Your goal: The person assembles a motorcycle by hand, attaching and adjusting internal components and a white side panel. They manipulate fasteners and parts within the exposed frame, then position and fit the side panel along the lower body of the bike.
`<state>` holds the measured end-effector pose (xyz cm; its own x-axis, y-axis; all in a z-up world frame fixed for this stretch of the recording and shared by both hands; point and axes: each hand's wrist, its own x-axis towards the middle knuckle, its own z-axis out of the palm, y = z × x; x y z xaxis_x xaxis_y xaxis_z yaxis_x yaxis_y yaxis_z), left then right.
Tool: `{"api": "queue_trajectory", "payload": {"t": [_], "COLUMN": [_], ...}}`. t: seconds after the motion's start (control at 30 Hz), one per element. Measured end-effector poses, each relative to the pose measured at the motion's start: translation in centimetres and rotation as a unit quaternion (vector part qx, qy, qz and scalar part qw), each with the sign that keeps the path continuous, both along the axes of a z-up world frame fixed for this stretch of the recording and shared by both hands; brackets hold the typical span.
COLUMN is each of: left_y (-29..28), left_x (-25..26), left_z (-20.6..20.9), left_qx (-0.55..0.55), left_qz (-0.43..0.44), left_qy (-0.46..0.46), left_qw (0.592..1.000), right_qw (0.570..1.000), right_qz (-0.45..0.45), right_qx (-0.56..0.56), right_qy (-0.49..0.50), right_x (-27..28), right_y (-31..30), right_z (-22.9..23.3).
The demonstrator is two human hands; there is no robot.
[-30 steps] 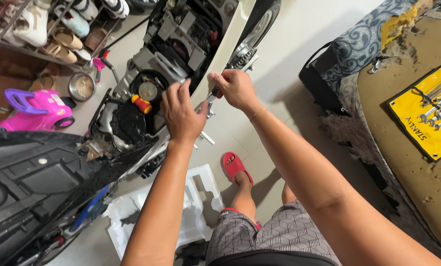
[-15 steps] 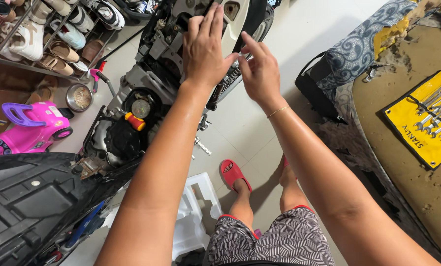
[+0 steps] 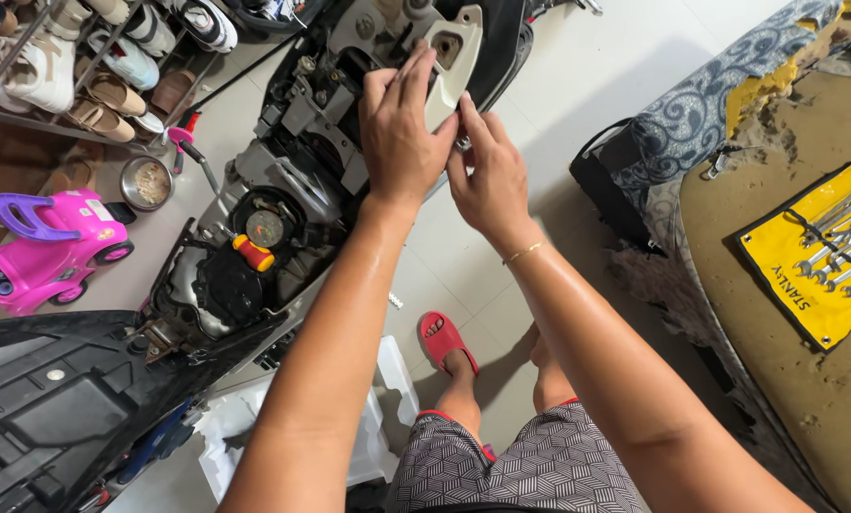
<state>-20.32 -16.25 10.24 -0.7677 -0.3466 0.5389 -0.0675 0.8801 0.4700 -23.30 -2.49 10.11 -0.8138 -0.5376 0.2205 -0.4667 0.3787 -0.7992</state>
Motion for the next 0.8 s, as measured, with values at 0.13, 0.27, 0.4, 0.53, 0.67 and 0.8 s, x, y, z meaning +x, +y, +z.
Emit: {"api": "queue_trajectory", "payload": {"t": [0.13,0.27,0.4,0.53,0.67,0.8], "left_y": [0.3,-0.3,-0.1,0.9,1.6,2.2], "left_x": [-0.1,-0.6,-1.2,-2.2,-2.6,-3.2], "left_z": [1.3,3.1,4.3,4.8,5.0,5.1], "left_qx": [0.001,0.030,0.059,0.093,0.111,0.134], "left_qz": [0.030,0.039,0.050,0.089,0.133,0.163], "left_qy": [-0.010,-0.086,-0.134,-0.122,-0.132,-0.144], "left_qw": [1.000,0.995,0.988,0.984,0.976,0.967], "right_qw": [0.999,0.995,0.994,0.983,0.971,0.946], "right_qz": [0.020,0.050,0.040,0.052,0.123,0.268], "right_qx": [0.018,0.029,0.064,0.093,0.116,0.125], "right_qy": [-0.045,-0.075,-0.077,-0.150,-0.168,-0.133], "right_x": [0.6,0.5,0.1,-1.0,-3.4,-6.8], "right_y": [0.0,1.3,4.4,6.9,8.4,8.8], "right_z": [-0.1,-0.2,0.4,1.7,3.7,5.9]}}
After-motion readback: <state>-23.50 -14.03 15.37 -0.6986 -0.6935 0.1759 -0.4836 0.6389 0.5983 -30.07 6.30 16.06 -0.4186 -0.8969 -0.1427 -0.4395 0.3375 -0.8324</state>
